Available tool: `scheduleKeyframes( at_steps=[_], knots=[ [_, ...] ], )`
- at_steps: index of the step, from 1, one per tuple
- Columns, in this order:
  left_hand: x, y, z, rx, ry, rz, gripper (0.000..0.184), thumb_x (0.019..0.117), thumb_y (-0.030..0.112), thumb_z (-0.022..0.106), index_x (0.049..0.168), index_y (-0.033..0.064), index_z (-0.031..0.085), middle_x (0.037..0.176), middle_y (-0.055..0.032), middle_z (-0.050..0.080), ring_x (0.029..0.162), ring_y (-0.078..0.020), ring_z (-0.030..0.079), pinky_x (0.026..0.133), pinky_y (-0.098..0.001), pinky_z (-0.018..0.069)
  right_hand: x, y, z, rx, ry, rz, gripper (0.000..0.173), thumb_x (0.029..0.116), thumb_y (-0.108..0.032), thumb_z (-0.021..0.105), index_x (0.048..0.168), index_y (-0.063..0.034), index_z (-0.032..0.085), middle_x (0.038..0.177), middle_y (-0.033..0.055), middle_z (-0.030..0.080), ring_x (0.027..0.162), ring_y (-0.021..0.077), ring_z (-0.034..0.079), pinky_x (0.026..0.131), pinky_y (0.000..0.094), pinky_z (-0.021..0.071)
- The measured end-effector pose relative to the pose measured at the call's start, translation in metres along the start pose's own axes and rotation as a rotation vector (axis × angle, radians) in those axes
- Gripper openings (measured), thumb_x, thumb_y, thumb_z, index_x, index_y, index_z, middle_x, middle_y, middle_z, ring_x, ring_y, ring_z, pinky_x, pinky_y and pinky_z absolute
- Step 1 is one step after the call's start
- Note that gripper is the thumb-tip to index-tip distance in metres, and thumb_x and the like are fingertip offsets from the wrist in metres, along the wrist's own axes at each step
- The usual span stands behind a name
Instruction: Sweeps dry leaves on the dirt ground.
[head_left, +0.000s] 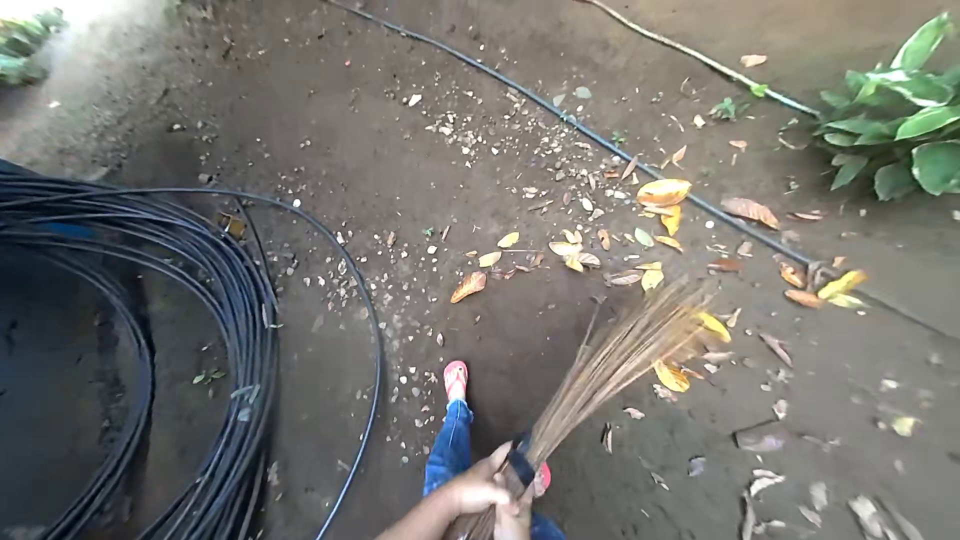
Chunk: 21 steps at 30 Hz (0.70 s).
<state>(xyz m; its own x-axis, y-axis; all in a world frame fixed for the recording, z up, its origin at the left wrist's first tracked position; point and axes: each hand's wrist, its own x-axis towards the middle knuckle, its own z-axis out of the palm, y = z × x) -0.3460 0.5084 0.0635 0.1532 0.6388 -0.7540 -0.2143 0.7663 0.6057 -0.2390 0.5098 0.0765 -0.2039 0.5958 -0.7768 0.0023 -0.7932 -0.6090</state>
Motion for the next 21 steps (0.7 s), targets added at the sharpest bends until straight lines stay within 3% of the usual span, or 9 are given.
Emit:
scheduleKeyframes(
  at_steps=[3, 6, 9, 10, 11, 13, 14, 18, 21],
  knots=[
    [-0.022, -0.008, -0.012, -0.176, 0.309, -0.027, 0.114, 0.0685, 0.017, 0.075, 0.159, -0.0023, 0.009, 0.126, -0.0225, 0.060, 0.112, -0.0255, 0.063, 0.100, -0.0436, 0.0516, 0.012, -0.005, 0.022, -0.155, -0.199, 0.113, 0.064, 0.1006, 0.000, 0.051, 0.153, 0.0116, 0.017, 0.131, 0.0252, 0.055, 0.117, 0.0194, 0.059, 0.105, 0.0349, 0.0485],
    [0.009, -0.007, -0.047, -0.405, 0.592, -0.036, 0.096, 0.0805, 0.013, 0.067, 0.158, 0.0009, 0.010, 0.115, -0.0188, 0.061, 0.100, -0.0216, 0.065, 0.089, -0.0410, 0.0552, 0.087, -0.005, 0.053, -0.409, -0.408, 0.200, 0.043, 0.1016, -0.006, 0.055, 0.141, 0.0092, 0.047, 0.130, 0.0249, 0.061, 0.120, 0.0277, 0.060, 0.107, 0.0434, 0.0469],
    [0.059, 0.012, -0.087, -0.403, 0.587, -0.127, 0.049, 0.0945, 0.016, 0.063, 0.135, -0.0050, 0.047, 0.107, -0.0182, 0.065, 0.095, -0.0239, 0.065, 0.085, -0.0430, 0.0545, 0.155, -0.012, 0.073, -0.534, -0.454, 0.172, 0.030, 0.1044, -0.008, 0.051, 0.128, 0.0060, 0.062, 0.128, 0.0226, 0.065, 0.121, 0.0271, 0.061, 0.108, 0.0426, 0.0459],
    [0.068, 0.023, -0.098, -0.317, 0.485, -0.162, 0.040, 0.0951, 0.015, 0.062, 0.129, -0.0039, 0.053, 0.105, -0.0166, 0.066, 0.095, -0.0230, 0.064, 0.085, -0.0420, 0.0537, 0.152, -0.019, 0.079, -0.469, -0.359, 0.137, 0.029, 0.1054, -0.006, 0.049, 0.127, 0.0082, 0.062, 0.127, 0.0231, 0.065, 0.121, 0.0257, 0.060, 0.108, 0.0404, 0.0455],
    [0.072, 0.034, -0.110, -0.190, 0.359, -0.188, 0.048, 0.0905, 0.013, 0.065, 0.134, -0.0029, 0.051, 0.112, -0.0179, 0.065, 0.100, -0.0244, 0.063, 0.089, -0.0427, 0.0530, 0.140, -0.023, 0.087, -0.360, -0.222, 0.111, 0.031, 0.1061, -0.006, 0.046, 0.129, 0.0111, 0.059, 0.128, 0.0250, 0.063, 0.121, 0.0257, 0.060, 0.108, 0.0397, 0.0458],
    [0.071, 0.060, -0.128, 0.029, 0.115, -0.225, 0.089, 0.0815, 0.010, 0.073, 0.156, -0.0012, 0.025, 0.141, -0.0273, 0.053, 0.128, -0.0343, 0.055, 0.109, -0.0493, 0.0455, 0.114, -0.030, 0.108, -0.153, 0.022, 0.080, 0.044, 0.1069, -0.008, 0.043, 0.145, 0.0144, 0.040, 0.139, 0.0310, 0.053, 0.128, 0.0299, 0.054, 0.112, 0.0428, 0.0425],
    [0.066, 0.068, -0.136, 0.074, 0.023, -0.214, 0.103, 0.0767, 0.008, 0.074, 0.160, 0.0003, 0.015, 0.148, -0.0290, 0.047, 0.134, -0.0359, 0.051, 0.112, -0.0502, 0.0428, 0.102, -0.032, 0.122, -0.058, 0.092, 0.062, 0.049, 0.1069, -0.008, 0.044, 0.149, 0.0127, 0.032, 0.139, 0.0299, 0.051, 0.126, 0.0270, 0.054, 0.110, 0.0404, 0.0436],
    [0.000, 0.100, -0.180, 0.091, -0.096, -0.157, 0.109, 0.0730, 0.006, 0.073, 0.164, 0.0070, 0.013, 0.149, -0.0238, 0.049, 0.133, -0.0299, 0.054, 0.111, -0.0473, 0.0449, 0.073, -0.021, 0.180, 0.184, 0.039, -0.016, 0.056, 0.0984, -0.008, 0.059, 0.146, 0.0072, 0.032, 0.123, 0.0213, 0.060, 0.111, 0.0198, 0.064, 0.099, 0.0373, 0.0550],
    [-0.030, 0.103, -0.213, 0.044, 0.132, -0.142, 0.117, 0.0683, 0.018, 0.076, 0.162, 0.0033, 0.008, 0.132, -0.0219, 0.060, 0.117, -0.0256, 0.063, 0.102, -0.0447, 0.0508, 0.066, -0.056, 0.220, 0.101, -0.162, 0.113, 0.061, 0.1002, -0.004, 0.055, 0.150, 0.0099, 0.024, 0.132, 0.0239, 0.055, 0.120, 0.0202, 0.059, 0.106, 0.0348, 0.0492]
  ],
)
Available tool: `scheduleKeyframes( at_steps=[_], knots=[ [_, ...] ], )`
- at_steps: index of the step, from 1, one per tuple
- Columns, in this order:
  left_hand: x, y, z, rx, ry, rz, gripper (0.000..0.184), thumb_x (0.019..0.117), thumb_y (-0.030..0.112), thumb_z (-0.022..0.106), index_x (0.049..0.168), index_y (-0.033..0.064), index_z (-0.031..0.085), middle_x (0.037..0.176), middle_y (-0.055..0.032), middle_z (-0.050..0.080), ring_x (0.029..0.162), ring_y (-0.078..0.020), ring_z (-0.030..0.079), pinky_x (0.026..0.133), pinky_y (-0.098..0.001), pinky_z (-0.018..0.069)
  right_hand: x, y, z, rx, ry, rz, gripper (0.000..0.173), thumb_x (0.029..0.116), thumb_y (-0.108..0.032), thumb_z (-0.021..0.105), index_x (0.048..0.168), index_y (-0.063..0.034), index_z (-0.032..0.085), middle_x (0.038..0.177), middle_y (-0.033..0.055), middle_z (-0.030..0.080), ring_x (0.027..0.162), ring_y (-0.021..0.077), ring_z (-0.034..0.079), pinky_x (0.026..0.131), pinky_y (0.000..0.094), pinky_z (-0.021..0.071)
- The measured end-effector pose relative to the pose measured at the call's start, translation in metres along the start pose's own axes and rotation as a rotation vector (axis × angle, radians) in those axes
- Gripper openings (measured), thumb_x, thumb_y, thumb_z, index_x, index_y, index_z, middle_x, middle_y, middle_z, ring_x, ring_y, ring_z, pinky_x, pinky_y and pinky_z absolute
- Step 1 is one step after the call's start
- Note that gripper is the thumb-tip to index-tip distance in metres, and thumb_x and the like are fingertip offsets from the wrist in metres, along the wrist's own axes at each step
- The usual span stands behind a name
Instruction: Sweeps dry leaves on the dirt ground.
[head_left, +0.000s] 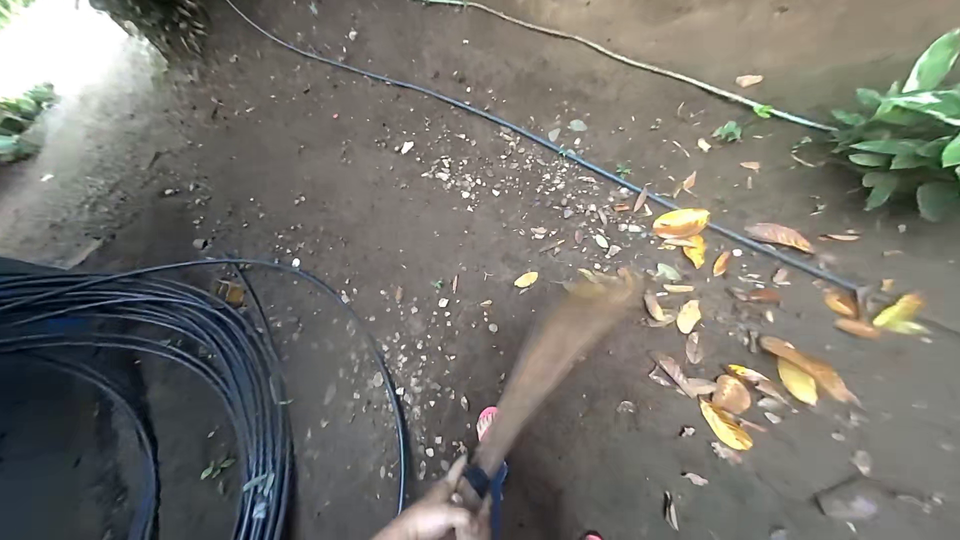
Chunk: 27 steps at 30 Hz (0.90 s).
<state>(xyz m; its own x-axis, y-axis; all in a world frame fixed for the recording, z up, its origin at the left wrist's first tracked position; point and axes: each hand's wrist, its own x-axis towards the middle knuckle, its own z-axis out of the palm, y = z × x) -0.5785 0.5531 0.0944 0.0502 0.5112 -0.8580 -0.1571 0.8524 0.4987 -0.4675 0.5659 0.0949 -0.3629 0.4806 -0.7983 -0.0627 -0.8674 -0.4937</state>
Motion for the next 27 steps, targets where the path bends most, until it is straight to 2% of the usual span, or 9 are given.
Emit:
scheduleKeyframes(
  at_steps=[4, 6, 8, 10, 14, 17, 20, 24, 27],
  knots=[
    [0.046, 0.010, -0.035, -0.261, 0.426, -0.018, 0.107, 0.0762, 0.019, 0.071, 0.161, 0.0051, 0.007, 0.137, -0.0238, 0.055, 0.120, -0.0279, 0.061, 0.100, -0.0456, 0.0518, 0.096, -0.009, 0.022, -0.325, -0.196, 0.079, 0.050, 0.1026, -0.012, 0.055, 0.146, 0.0094, 0.041, 0.134, 0.0265, 0.058, 0.124, 0.0285, 0.059, 0.109, 0.0427, 0.0462],
    [0.092, 0.031, -0.045, -0.303, 0.483, -0.031, 0.074, 0.0925, 0.017, 0.063, 0.155, 0.0005, 0.027, 0.128, -0.0230, 0.060, 0.112, -0.0276, 0.062, 0.095, -0.0452, 0.0521, 0.147, -0.046, 0.021, -0.538, -0.269, 0.106, 0.040, 0.1068, -0.015, 0.050, 0.139, 0.0070, 0.053, 0.137, 0.0250, 0.059, 0.128, 0.0292, 0.056, 0.113, 0.0432, 0.0418],
    [0.135, 0.060, -0.039, -0.249, 0.392, -0.066, 0.037, 0.0982, 0.015, 0.060, 0.131, -0.0022, 0.053, 0.102, -0.0147, 0.064, 0.090, -0.0202, 0.063, 0.081, -0.0393, 0.0533, 0.181, -0.064, 0.002, -0.560, -0.189, 0.085, 0.034, 0.1077, -0.011, 0.048, 0.134, 0.0079, 0.058, 0.136, 0.0253, 0.060, 0.129, 0.0291, 0.056, 0.113, 0.0426, 0.0402],
    [0.166, 0.076, -0.027, -0.057, 0.143, -0.120, 0.054, 0.0925, 0.013, 0.066, 0.141, 0.0005, 0.044, 0.106, -0.0148, 0.064, 0.093, -0.0211, 0.063, 0.084, -0.0398, 0.0538, 0.183, -0.051, -0.024, -0.297, 0.050, 0.001, 0.033, 0.1076, -0.006, 0.044, 0.132, 0.0104, 0.057, 0.132, 0.0240, 0.062, 0.124, 0.0241, 0.058, 0.110, 0.0376, 0.0443],
    [0.168, 0.084, 0.006, 0.162, -0.247, -0.039, 0.109, 0.0744, 0.011, 0.077, 0.162, 0.0046, 0.012, 0.151, -0.0268, 0.045, 0.136, -0.0344, 0.050, 0.112, -0.0498, 0.0430, 0.128, -0.052, -0.026, 0.145, 0.457, -0.116, 0.041, 0.1054, -0.008, 0.045, 0.143, 0.0064, 0.042, 0.124, 0.0208, 0.060, 0.108, 0.0192, 0.062, 0.095, 0.0356, 0.0528],
    [0.115, 0.089, -0.005, 0.207, -0.334, 0.058, 0.112, 0.0731, 0.017, 0.077, 0.163, 0.0019, 0.012, 0.160, -0.0273, 0.034, 0.145, -0.0344, 0.040, 0.119, -0.0486, 0.0351, 0.076, -0.060, 0.000, 0.122, 0.438, -0.075, 0.067, 0.1032, -0.009, 0.049, 0.157, 0.0044, 0.011, 0.137, 0.0277, 0.050, 0.120, 0.0231, 0.058, 0.104, 0.0398, 0.0490],
    [0.078, 0.091, -0.021, 0.200, -0.204, -0.002, 0.123, 0.0668, 0.022, 0.080, 0.163, 0.0034, 0.006, 0.152, -0.0256, 0.045, 0.136, -0.0315, 0.051, 0.113, -0.0473, 0.0425, 0.058, -0.064, 0.020, 0.102, 0.299, -0.066, 0.072, 0.1014, 0.001, 0.048, 0.157, 0.0075, 0.004, 0.140, 0.0283, 0.046, 0.124, 0.0196, 0.055, 0.108, 0.0345, 0.0453],
    [0.106, 0.096, -0.016, -0.063, 0.163, -0.001, 0.112, 0.0744, 0.014, 0.073, 0.162, 0.0061, 0.003, 0.137, -0.0259, 0.055, 0.120, -0.0301, 0.060, 0.102, -0.0469, 0.0505, 0.124, -0.074, -0.005, -0.174, 0.085, -0.072, 0.053, 0.1009, -0.008, 0.056, 0.148, 0.0085, 0.040, 0.138, 0.0254, 0.057, 0.127, 0.0262, 0.057, 0.111, 0.0406, 0.0445],
    [0.166, 0.126, 0.004, -0.076, 0.205, -0.026, 0.087, 0.0871, 0.014, 0.072, 0.157, 0.0019, 0.021, 0.129, -0.0250, 0.058, 0.114, -0.0305, 0.061, 0.096, -0.0472, 0.0519, 0.184, -0.103, -0.046, -0.281, 0.053, -0.062, 0.034, 0.1052, -0.012, 0.052, 0.133, 0.0058, 0.059, 0.129, 0.0213, 0.064, 0.120, 0.0242, 0.061, 0.107, 0.0411, 0.0467]
  ],
)
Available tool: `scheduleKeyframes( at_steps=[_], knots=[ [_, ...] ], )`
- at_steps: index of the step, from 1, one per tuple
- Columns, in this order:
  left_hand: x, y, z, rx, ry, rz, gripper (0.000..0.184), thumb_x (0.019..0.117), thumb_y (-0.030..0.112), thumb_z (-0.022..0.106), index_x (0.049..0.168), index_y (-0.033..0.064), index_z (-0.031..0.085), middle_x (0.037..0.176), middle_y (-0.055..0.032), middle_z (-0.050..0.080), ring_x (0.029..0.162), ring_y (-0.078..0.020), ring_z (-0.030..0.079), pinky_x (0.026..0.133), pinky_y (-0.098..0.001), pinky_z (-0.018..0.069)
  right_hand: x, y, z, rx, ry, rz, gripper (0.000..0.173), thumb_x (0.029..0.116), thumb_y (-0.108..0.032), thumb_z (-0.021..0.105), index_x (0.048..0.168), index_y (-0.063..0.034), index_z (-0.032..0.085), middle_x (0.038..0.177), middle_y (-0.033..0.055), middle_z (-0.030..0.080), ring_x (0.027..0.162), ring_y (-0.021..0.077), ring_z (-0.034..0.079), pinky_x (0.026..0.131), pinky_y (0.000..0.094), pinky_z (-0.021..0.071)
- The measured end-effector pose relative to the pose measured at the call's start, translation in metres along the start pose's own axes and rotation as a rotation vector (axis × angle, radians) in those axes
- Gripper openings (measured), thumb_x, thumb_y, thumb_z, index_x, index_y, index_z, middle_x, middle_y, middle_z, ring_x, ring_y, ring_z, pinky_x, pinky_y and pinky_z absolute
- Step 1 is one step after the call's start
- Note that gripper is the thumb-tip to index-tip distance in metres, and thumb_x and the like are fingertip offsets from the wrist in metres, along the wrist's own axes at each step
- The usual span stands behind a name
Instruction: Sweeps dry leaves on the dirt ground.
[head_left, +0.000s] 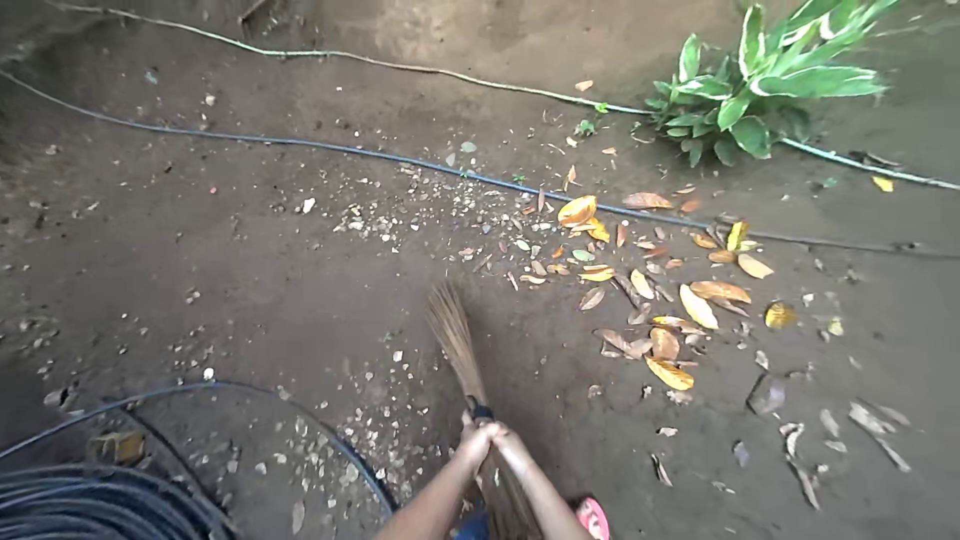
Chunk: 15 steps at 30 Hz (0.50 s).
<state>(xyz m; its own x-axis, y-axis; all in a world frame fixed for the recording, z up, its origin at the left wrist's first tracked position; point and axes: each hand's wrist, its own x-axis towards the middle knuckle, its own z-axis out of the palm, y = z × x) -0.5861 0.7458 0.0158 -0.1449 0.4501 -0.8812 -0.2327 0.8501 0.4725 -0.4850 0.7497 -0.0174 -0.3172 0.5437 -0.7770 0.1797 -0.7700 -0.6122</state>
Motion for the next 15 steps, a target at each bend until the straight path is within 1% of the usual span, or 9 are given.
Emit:
scheduleKeyframes(
  at_steps=[1, 3, 5, 7, 8, 10, 11, 12, 15],
  knots=[
    [0.016, 0.012, 0.011, 0.075, -0.063, -0.023, 0.083, 0.0868, 0.014, 0.073, 0.155, 0.0015, 0.026, 0.129, -0.0246, 0.059, 0.114, -0.0309, 0.061, 0.097, -0.0473, 0.0516, 0.008, -0.004, -0.009, 0.090, 0.073, -0.007, 0.031, 0.1063, -0.009, 0.049, 0.130, 0.0077, 0.060, 0.125, 0.0214, 0.065, 0.116, 0.0227, 0.062, 0.105, 0.0392, 0.0483],
    [0.041, 0.029, 0.027, 0.282, -0.271, -0.059, 0.096, 0.0833, 0.015, 0.075, 0.160, 0.0059, 0.018, 0.138, -0.0246, 0.055, 0.123, -0.0324, 0.058, 0.103, -0.0490, 0.0497, 0.007, -0.005, -0.009, 0.363, 0.314, -0.061, 0.029, 0.1069, -0.007, 0.044, 0.128, 0.0087, 0.057, 0.116, 0.0188, 0.066, 0.105, 0.0177, 0.064, 0.095, 0.0348, 0.0530],
    [0.049, 0.044, 0.035, 0.382, -0.477, -0.001, 0.106, 0.0787, 0.011, 0.075, 0.163, 0.0082, 0.010, 0.149, -0.0252, 0.047, 0.133, -0.0328, 0.052, 0.109, -0.0487, 0.0458, 0.001, -0.017, -0.002, 0.561, 0.477, -0.120, 0.035, 0.1068, -0.008, 0.044, 0.139, 0.0057, 0.047, 0.119, 0.0185, 0.064, 0.104, 0.0179, 0.064, 0.092, 0.0357, 0.0546],
    [0.034, 0.051, 0.024, 0.393, -0.589, 0.083, 0.107, 0.0759, 0.011, 0.074, 0.163, 0.0069, 0.013, 0.155, -0.0248, 0.042, 0.139, -0.0318, 0.047, 0.113, -0.0472, 0.0417, -0.017, -0.028, 0.011, 0.607, 0.482, -0.112, 0.056, 0.1048, -0.010, 0.046, 0.155, -0.0010, 0.024, 0.131, 0.0207, 0.058, 0.112, 0.0209, 0.063, 0.096, 0.0398, 0.0548],
    [0.022, 0.054, 0.014, 0.399, -0.602, 0.111, 0.108, 0.0747, 0.014, 0.075, 0.163, 0.0060, 0.013, 0.156, -0.0250, 0.041, 0.140, -0.0319, 0.046, 0.115, -0.0475, 0.0407, -0.029, -0.035, 0.019, 0.591, 0.458, -0.084, 0.067, 0.1025, -0.010, 0.048, 0.159, -0.0025, 0.012, 0.136, 0.0239, 0.054, 0.116, 0.0240, 0.062, 0.098, 0.0430, 0.0535],
    [-0.006, 0.061, -0.008, 0.378, -0.514, 0.098, 0.112, 0.0729, 0.018, 0.076, 0.163, 0.0047, 0.011, 0.153, -0.0250, 0.044, 0.137, -0.0314, 0.049, 0.113, -0.0475, 0.0421, -0.047, -0.048, 0.033, 0.513, 0.355, -0.033, 0.079, 0.0999, -0.008, 0.053, 0.159, 0.0009, 0.001, 0.141, 0.0280, 0.047, 0.122, 0.0251, 0.057, 0.104, 0.0422, 0.0491],
    [-0.016, 0.065, -0.016, 0.330, -0.411, 0.071, 0.113, 0.0724, 0.015, 0.075, 0.163, 0.0048, 0.009, 0.147, -0.0248, 0.050, 0.131, -0.0303, 0.055, 0.110, -0.0471, 0.0456, -0.047, -0.053, 0.035, 0.462, 0.277, -0.016, 0.080, 0.0992, -0.005, 0.054, 0.159, 0.0039, 0.002, 0.142, 0.0290, 0.047, 0.125, 0.0252, 0.056, 0.107, 0.0413, 0.0473],
    [-0.019, 0.066, -0.021, 0.266, -0.285, 0.052, 0.115, 0.0711, 0.014, 0.075, 0.163, 0.0047, 0.006, 0.139, -0.0248, 0.056, 0.123, -0.0293, 0.059, 0.105, -0.0465, 0.0490, -0.040, -0.061, 0.036, 0.406, 0.201, -0.011, 0.075, 0.0989, -0.003, 0.055, 0.157, 0.0070, 0.009, 0.139, 0.0277, 0.050, 0.123, 0.0237, 0.057, 0.107, 0.0394, 0.0470],
    [0.023, 0.081, -0.018, 0.031, 0.043, 0.041, 0.111, 0.0736, 0.011, 0.070, 0.162, 0.0061, 0.003, 0.136, -0.0255, 0.056, 0.117, -0.0297, 0.062, 0.098, -0.0469, 0.0526, 0.031, -0.090, 0.020, 0.155, -0.020, -0.023, 0.054, 0.1001, -0.005, 0.056, 0.149, 0.0108, 0.038, 0.136, 0.0266, 0.058, 0.125, 0.0276, 0.058, 0.111, 0.0406, 0.0445]
  ],
)
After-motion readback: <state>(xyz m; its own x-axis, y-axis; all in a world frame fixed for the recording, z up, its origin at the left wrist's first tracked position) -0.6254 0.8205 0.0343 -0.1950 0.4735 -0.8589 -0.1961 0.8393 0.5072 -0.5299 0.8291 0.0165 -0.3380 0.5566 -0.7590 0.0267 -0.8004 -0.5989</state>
